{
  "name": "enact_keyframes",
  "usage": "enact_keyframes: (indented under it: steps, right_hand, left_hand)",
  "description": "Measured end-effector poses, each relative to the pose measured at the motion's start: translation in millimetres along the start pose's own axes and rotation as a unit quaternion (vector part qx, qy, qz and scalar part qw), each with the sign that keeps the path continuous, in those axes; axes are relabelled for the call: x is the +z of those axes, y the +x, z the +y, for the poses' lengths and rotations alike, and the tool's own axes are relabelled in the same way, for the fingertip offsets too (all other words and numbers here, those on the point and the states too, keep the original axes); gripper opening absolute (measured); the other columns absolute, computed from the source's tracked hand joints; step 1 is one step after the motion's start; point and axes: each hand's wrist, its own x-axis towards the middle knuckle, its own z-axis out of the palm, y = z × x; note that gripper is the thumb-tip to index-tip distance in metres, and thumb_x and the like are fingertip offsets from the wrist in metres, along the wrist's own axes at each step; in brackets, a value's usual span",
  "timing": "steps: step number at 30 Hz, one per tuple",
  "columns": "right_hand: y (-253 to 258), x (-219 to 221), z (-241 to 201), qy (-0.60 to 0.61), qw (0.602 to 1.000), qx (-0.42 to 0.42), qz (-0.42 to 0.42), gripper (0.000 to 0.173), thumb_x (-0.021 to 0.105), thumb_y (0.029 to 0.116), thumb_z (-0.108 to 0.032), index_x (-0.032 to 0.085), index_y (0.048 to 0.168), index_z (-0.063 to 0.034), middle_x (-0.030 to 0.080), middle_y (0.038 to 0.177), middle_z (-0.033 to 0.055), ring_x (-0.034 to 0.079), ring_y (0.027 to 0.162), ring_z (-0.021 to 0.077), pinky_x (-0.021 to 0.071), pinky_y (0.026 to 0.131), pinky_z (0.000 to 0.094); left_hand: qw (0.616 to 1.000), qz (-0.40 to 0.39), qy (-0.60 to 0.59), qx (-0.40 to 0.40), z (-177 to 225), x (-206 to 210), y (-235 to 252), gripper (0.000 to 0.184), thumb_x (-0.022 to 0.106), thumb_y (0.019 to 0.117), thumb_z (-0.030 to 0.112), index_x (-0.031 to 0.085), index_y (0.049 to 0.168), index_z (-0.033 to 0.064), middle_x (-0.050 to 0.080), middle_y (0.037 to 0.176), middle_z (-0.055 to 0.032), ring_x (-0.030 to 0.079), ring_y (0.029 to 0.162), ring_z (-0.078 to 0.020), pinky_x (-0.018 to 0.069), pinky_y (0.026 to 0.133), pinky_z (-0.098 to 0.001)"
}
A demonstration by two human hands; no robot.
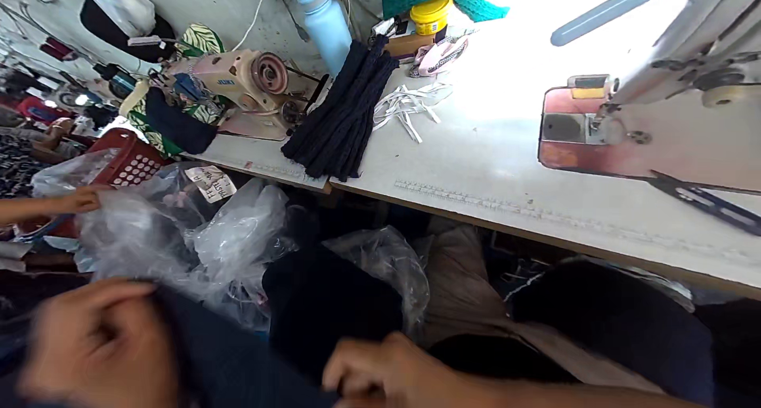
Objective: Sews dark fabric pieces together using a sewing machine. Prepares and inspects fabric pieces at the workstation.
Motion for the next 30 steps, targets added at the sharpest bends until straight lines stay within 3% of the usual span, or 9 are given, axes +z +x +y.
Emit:
enact_keyframes:
  steps: [4,7,12,15,18,21,23,26,30]
  right_hand:
    - [2.6,-36.3,75.8,-0.014,0.963,0.269,-0.004,0.027,0.058,0.1033,-0.010,0.059,0.125,0.0066,0.073,0.099,0.0179,0.073,0.076,0.0229,0.0611,0.072,0.0395]
    - [-4.3,-54.8,115.6,-0.024,0.921,0.388,-0.010,0.031,0.056,0.1054,-0.010,0.054,0.132,0.0062,0.070,0.104,0.0207,0.071,0.077,0.0258,0.0596,0.075,0.0411]
    - [-7.3,-82.7,126.2,-0.023,0.922,0.385,-0.011,0.033,0.047,0.1101,-0.019,0.060,0.130,0.0043,0.072,0.100,0.0201,0.070,0.077,0.0249,0.0574,0.074,0.0407]
    - [-13.6,-112.5,131.8,-0.246,0.912,0.329,0.006,0.033,0.045,0.1098,-0.017,0.065,0.120,0.0066,0.071,0.103,0.0263,0.071,0.094,0.0389,0.0545,0.087,0.0550]
    - [-26.8,-140.0,133.2,-0.574,0.816,0.043,0.047,0.008,0.065,0.0924,-0.003,0.072,0.095,0.0001,0.070,0.079,0.0156,0.072,0.074,0.0322,0.0600,0.064,0.0467]
    - [-1.7,-178.1,97.5,-0.661,0.736,-0.125,0.076,0.008,0.062,0.0941,-0.004,0.070,0.094,-0.0046,0.067,0.075,0.0097,0.068,0.069,0.0260,0.0542,0.060,0.0381]
    - [19.9,-211.4,69.8,-0.695,0.701,-0.098,0.124,0.011,0.063,0.0938,-0.003,0.074,0.098,-0.0024,0.070,0.081,0.0133,0.070,0.075,0.0300,0.0559,0.064,0.0416]
    - [35.8,-275.8,61.3,-0.704,0.687,0.008,0.181,0.020,0.057,0.0959,0.001,0.074,0.107,0.0052,0.072,0.101,0.0224,0.071,0.098,0.0391,0.0569,0.076,0.0498]
    - [24.8,-333.1,84.1,-0.702,0.641,0.024,0.311,0.012,0.062,0.0941,-0.004,0.073,0.097,0.0009,0.069,0.098,0.0185,0.068,0.095,0.0356,0.0561,0.077,0.0479]
  left_hand:
    - [0.983,-0.135,0.007,-0.128,-32.6,117.4,-61.1,0.020,0.053,0.0949,-0.003,0.071,0.093,-0.0109,0.070,0.095,-0.0282,0.069,0.091,-0.0403,0.0528,0.085,-0.0570]
    - [0.959,-0.237,-0.020,-0.151,-44.8,193.0,-115.6,0.017,0.055,0.0923,-0.008,0.072,0.093,-0.0099,0.070,0.098,-0.0303,0.068,0.097,-0.0496,0.0488,0.091,-0.0666]
    - [0.960,-0.246,-0.018,-0.130,-47.9,232.0,-131.7,0.013,0.059,0.0862,-0.011,0.072,0.087,-0.0082,0.068,0.093,-0.0304,0.067,0.093,-0.0514,0.0503,0.085,-0.0676]
    - [0.968,-0.226,-0.051,-0.092,-30.6,223.4,-99.6,0.016,0.058,0.0845,-0.005,0.074,0.086,-0.0036,0.070,0.105,-0.0260,0.064,0.104,-0.0487,0.0464,0.089,-0.0672]
    - [0.965,-0.215,-0.153,-0.008,33.3,221.5,-50.6,0.018,0.054,0.0868,-0.002,0.072,0.085,-0.0023,0.072,0.104,-0.0186,0.068,0.106,-0.0289,0.0539,0.093,-0.0413]
    - [0.917,-0.191,-0.329,0.117,118.8,226.4,-7.2,0.016,0.052,0.0956,0.005,0.064,0.085,0.0063,0.070,0.101,-0.0046,0.062,0.111,-0.0086,0.0454,0.102,-0.0209]
    - [0.876,-0.184,-0.408,0.181,176.9,230.5,13.4,0.015,0.053,0.1021,0.013,0.065,0.093,0.0123,0.068,0.107,0.0018,0.060,0.115,-0.0062,0.0440,0.105,-0.0229]
    - [0.834,-0.218,-0.445,0.242,259.7,249.8,16.3,0.030,0.051,0.1068,0.025,0.075,0.113,0.0077,0.073,0.120,-0.0079,0.064,0.121,-0.0184,0.0472,0.108,-0.0361]
    - [0.760,-0.306,-0.465,0.336,339.9,261.6,-29.6,0.070,0.035,0.1040,0.060,0.070,0.130,0.0054,0.066,0.138,-0.0114,0.056,0.136,-0.0340,0.0320,0.118,-0.0608]
